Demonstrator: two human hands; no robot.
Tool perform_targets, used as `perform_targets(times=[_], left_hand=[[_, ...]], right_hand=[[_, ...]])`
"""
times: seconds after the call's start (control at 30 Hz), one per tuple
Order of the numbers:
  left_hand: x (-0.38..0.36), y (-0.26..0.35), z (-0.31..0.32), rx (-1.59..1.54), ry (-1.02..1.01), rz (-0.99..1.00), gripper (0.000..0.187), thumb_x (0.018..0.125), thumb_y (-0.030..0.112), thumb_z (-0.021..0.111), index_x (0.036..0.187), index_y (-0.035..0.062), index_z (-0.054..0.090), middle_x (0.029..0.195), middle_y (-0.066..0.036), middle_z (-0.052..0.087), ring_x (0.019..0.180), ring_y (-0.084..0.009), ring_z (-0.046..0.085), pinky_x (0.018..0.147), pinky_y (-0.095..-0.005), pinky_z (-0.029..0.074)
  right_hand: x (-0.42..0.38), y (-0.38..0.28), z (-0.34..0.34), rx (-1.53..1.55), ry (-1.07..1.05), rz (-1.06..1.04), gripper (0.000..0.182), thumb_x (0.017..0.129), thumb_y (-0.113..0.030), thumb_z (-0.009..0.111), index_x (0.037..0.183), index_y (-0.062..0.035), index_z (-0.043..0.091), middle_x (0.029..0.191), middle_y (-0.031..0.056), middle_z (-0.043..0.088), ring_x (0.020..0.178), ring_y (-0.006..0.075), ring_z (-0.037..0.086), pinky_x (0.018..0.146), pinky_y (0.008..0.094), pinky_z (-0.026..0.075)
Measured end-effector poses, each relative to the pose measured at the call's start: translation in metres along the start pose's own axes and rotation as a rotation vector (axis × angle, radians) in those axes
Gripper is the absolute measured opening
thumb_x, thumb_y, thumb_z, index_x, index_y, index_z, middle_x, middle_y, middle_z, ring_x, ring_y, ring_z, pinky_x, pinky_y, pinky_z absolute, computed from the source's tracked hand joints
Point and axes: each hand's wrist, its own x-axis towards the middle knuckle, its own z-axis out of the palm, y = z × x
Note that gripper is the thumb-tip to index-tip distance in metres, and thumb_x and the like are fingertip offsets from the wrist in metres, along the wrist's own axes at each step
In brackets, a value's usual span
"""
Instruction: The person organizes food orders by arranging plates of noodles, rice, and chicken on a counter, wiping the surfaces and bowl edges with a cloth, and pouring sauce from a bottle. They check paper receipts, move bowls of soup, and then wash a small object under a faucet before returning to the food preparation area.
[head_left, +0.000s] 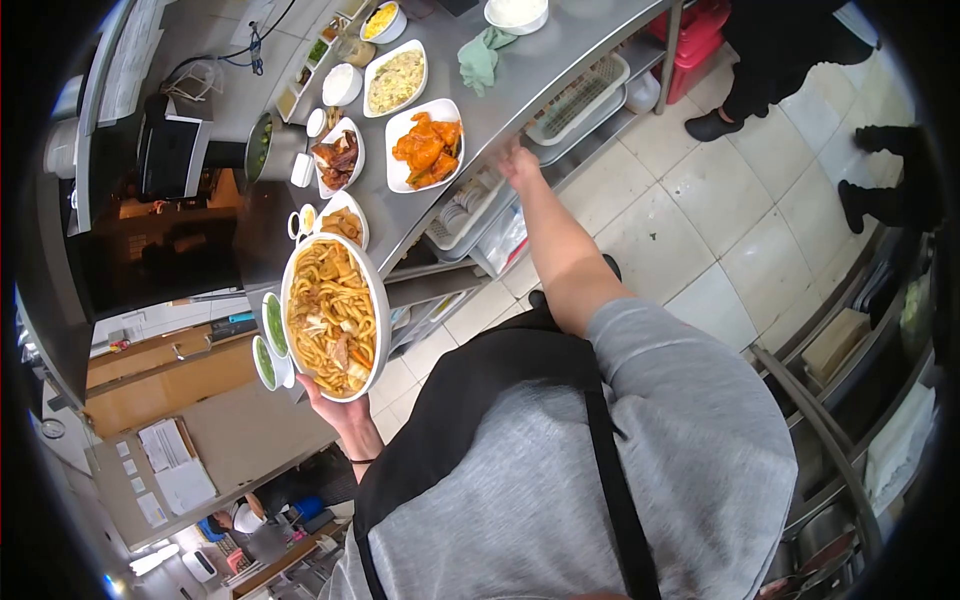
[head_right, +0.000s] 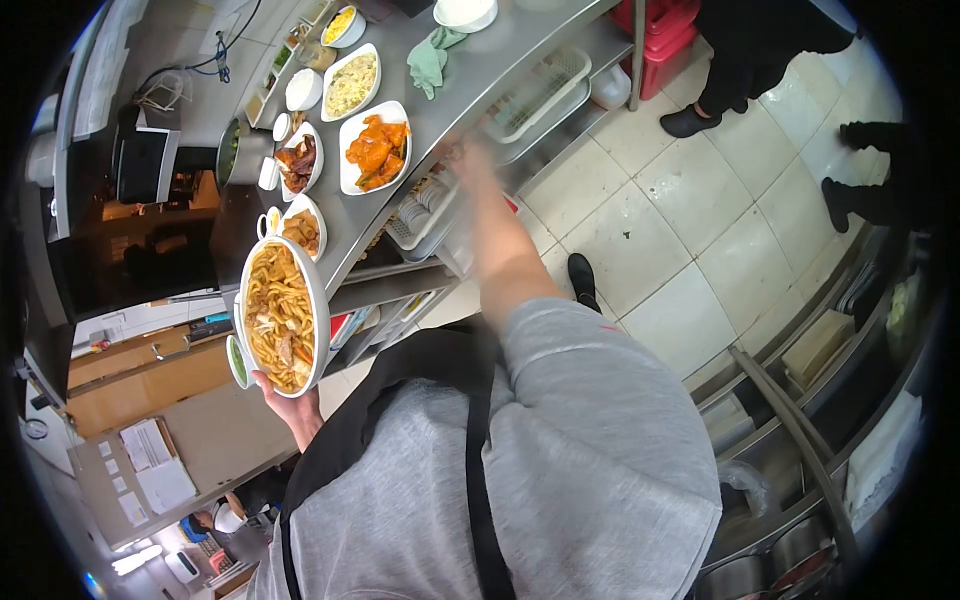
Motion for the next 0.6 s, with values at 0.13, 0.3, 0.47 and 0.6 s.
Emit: perform_targets(times=[0.13, 0.3, 0.47, 0.6], left_hand=[[0.004, 0.001, -0.008, -0.025, 0.011, -0.006, 0.06, 0.088, 0.045, 0.034, 0.13, 0.0037, 0.028, 0.133, -0.014, 0.032, 0.12, -0.0316, 0.034, 0.1, -0.0456, 0.028], [0.004, 0.0, -0.003, -0.041, -0.007, 0.008, 0.059, 0.088, 0.046, 0.033, 0.129, 0.0026, 0.029, 0.13, -0.015, 0.036, 0.117, -0.0309, 0.038, 0.098, -0.0445, 0.032], [0.015, 0.0, -0.022, -0.176, 0.0, 0.029, 0.056, 0.089, 0.043, 0.034, 0.127, 0.002, 0.031, 0.128, -0.014, 0.04, 0.115, -0.029, 0.041, 0.096, -0.0416, 0.035], [0.016, 0.002, -0.022, -0.171, 0.01, 0.068, 0.054, 0.09, 0.041, 0.033, 0.127, 0.0016, 0.032, 0.127, -0.014, 0.041, 0.115, -0.027, 0.041, 0.096, -0.0401, 0.035]], right_hand=[[-0.037, 0.008, 0.01, -0.038, -0.02, 0.035, 0.016, 0.08, -0.005, 0.053, 0.095, -0.0067, 0.054, 0.088, 0.0065, 0.057, 0.078, 0.0185, 0.057, 0.072, 0.0301, 0.049], [0.026, 0.028, -0.023, -0.116, -0.155, 0.007, 0.009, 0.075, 0.004, 0.051, 0.081, -0.002, 0.056, 0.08, 0.0087, 0.059, 0.069, 0.0173, 0.06, 0.061, 0.0238, 0.053], [0.016, -0.024, -0.039, -0.537, -0.12, -0.104, 0.011, 0.079, -0.012, 0.06, 0.076, -0.0018, 0.059, 0.069, 0.0043, 0.059, 0.06, 0.0098, 0.056, 0.049, 0.0169, 0.046], [-0.058, -0.057, -0.002, -1.659, -0.454, -0.202, 0.017, 0.075, -0.013, 0.062, 0.065, 0.0, 0.058, 0.06, 0.0061, 0.058, 0.061, 0.0139, 0.058, 0.05, 0.0257, 0.043]])
